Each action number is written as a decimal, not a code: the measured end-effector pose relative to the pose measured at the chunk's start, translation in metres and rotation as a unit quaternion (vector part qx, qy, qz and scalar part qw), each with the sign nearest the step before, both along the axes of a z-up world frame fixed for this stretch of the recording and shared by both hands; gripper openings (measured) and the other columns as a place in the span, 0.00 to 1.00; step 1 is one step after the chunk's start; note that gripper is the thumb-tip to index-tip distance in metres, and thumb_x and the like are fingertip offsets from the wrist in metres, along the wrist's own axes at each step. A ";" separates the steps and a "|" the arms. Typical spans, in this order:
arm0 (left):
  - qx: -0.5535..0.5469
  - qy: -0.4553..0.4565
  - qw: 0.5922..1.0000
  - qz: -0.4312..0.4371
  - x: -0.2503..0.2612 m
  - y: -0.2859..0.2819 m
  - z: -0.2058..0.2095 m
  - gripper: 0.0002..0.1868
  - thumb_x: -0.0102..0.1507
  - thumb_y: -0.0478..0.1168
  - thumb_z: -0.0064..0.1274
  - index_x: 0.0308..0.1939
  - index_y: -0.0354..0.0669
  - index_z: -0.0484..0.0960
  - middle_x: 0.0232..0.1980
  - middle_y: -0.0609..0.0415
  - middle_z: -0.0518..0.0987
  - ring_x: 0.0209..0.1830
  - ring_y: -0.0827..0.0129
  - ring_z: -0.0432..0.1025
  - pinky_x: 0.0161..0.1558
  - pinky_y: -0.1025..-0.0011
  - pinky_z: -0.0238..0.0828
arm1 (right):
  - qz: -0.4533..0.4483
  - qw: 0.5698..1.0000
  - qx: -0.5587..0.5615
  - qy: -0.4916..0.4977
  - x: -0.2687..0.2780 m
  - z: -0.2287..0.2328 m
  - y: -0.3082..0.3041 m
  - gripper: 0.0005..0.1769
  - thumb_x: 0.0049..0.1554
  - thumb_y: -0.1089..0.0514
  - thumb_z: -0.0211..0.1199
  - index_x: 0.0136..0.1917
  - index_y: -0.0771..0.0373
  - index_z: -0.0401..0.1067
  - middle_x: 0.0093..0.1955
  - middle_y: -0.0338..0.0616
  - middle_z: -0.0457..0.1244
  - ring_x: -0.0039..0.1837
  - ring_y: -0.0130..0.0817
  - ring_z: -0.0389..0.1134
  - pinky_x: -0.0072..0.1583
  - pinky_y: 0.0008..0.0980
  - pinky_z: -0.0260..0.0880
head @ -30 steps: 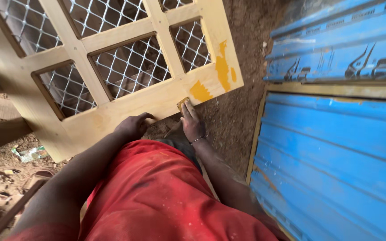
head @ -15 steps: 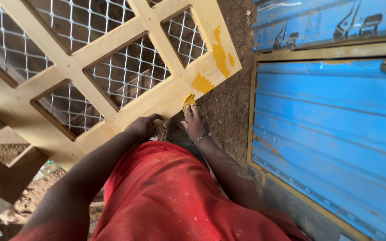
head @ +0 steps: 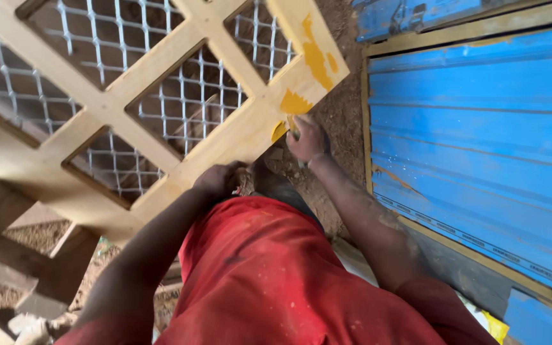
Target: The person applies yellow putty to the joints and edges of a wooden window frame using a small scraper tool, smoothing the material into the gaps.
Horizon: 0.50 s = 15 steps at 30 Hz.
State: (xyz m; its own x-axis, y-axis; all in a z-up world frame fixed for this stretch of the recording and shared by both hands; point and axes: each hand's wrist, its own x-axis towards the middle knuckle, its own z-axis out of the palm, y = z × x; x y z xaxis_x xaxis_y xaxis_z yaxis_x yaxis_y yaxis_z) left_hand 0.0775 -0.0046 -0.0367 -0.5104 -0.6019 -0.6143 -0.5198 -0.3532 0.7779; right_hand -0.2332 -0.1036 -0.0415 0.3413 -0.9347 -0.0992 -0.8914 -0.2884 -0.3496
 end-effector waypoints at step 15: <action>0.008 -0.038 0.999 -0.004 0.002 -0.009 0.026 0.22 0.69 0.50 0.41 0.67 0.60 0.73 0.41 0.44 0.85 0.45 0.49 0.79 0.50 0.54 0.74 | 0.014 0.975 0.201 0.093 0.082 0.052 0.000 0.22 0.51 0.53 0.61 0.55 0.68 0.76 0.55 0.58 0.66 0.57 0.53 0.69 0.59 0.47 0.70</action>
State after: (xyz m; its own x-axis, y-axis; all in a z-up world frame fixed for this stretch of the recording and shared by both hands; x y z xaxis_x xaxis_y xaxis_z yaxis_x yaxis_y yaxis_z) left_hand 0.0795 -0.0136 -0.0111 -0.4666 -0.5883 -0.6605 -0.5790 -0.3613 0.7309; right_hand -0.1514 -0.1033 0.0101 0.3068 -0.7985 -0.5179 -0.9442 -0.1867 -0.2714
